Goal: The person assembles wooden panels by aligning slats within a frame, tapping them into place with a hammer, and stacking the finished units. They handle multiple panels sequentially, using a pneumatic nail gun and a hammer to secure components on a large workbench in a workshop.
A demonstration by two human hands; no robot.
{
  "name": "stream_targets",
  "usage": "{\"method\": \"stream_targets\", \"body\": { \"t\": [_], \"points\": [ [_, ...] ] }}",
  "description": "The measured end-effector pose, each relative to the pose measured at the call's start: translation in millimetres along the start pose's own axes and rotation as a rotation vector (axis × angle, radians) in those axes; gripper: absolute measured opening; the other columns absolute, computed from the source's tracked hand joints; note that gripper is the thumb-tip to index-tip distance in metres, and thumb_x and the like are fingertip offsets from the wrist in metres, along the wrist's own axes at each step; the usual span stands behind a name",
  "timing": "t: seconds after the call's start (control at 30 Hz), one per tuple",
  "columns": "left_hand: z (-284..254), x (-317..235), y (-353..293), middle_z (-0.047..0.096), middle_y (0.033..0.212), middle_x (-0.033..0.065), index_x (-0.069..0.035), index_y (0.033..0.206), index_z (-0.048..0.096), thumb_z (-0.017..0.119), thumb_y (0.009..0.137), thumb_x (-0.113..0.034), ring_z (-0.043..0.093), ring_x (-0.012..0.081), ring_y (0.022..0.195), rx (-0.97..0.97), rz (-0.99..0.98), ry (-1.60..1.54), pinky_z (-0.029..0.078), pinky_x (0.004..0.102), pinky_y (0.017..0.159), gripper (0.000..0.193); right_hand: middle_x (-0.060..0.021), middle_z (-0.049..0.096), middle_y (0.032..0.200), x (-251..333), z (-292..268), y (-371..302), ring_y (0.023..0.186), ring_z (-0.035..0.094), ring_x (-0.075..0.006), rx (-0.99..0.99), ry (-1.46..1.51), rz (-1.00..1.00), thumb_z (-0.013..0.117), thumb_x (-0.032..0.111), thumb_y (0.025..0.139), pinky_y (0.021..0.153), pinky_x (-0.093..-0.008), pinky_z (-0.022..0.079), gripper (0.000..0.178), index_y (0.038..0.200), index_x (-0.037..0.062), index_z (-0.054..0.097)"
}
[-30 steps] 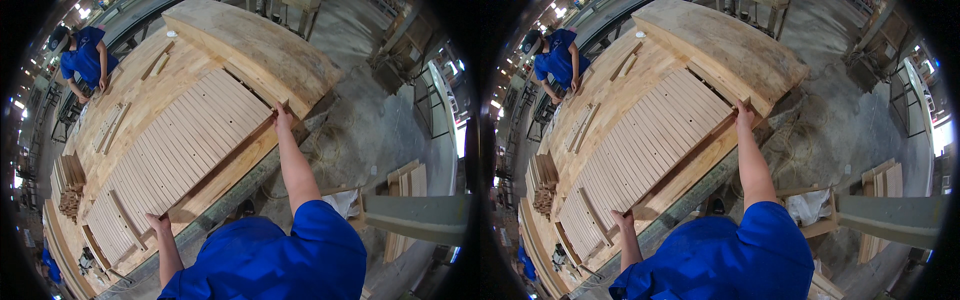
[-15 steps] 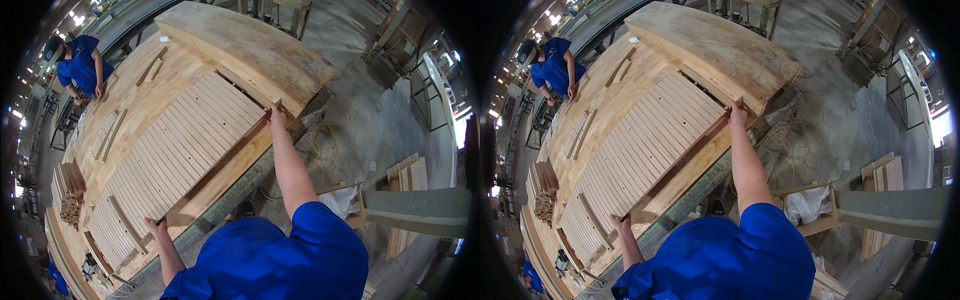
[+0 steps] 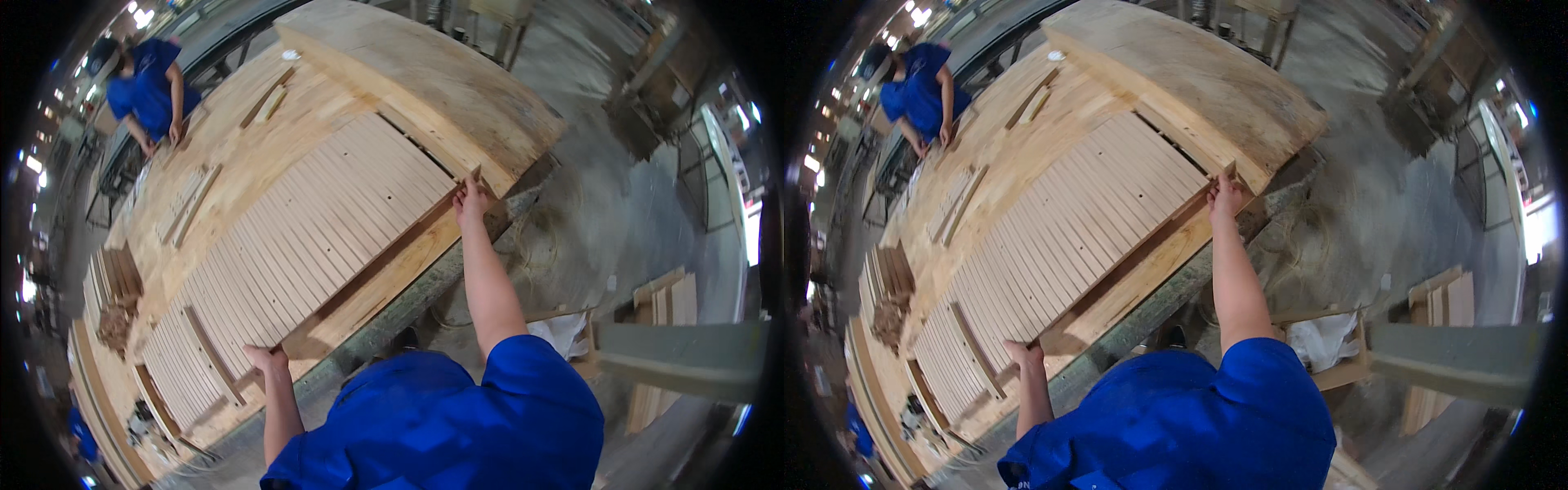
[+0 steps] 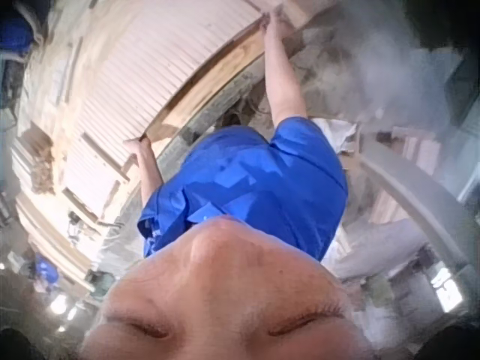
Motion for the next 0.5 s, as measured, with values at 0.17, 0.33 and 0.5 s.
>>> {"method": "stream_targets", "body": {
  "t": [0.17,0.33,0.5],
  "points": [
    [-8.1,0.8,-3.5,0.043,0.132,0.0107,-0.007,0.132,0.037,0.037,0.093,-0.047,0.047,0.0286,0.115,0.080,-0.119,-0.074,0.043,0.0441,0.093,0.057,0.0008,0.044,0.069,-35.6,-11.2,-39.1,0.059,0.040,-0.0067,-0.028,-0.295,-0.700,0.057,0.022,0.088,0.050,-0.0218,0.034,0.019,0.088,0.0061,0.047],
    [-50.0,4.2,-25.2,0.048,0.097,0.0137,-0.008,0.118,0.032,0.062,0.083,-0.036,0.056,0.0273,0.083,0.293,-0.205,0.118,0.050,0.0466,0.077,0.054,-0.0001,0.048,0.081,-52.5,-2.8,-126.0,0.073,0.044,-0.0079,0.531,-0.579,-0.527,0.052,0.014,0.090,0.065,-0.0224,0.039,0.013,0.092,0.0015,0.049],
    [-99.8,-28.1,-38.8,0.052,0.090,0.0102,-0.011,0.127,0.020,0.068,0.080,-0.023,0.057,0.0169,0.067,-0.041,0.215,0.181,0.052,0.0308,0.055,0.068,0.0032,0.043,0.077,-91.5,16.4,-194.7,0.066,0.038,-0.0041,0.907,-0.589,-0.409,0.051,0.010,0.090,0.058,-0.0183,0.034,0.007,0.092,0.0049,0.047]
  ]
}}
Point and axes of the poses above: each hand's wrist, its own y-axis towards the middle knuckle, its own z-axis out of the palm, x = y × z, the point moved 1 cm from there along y, towards the middle knuckle
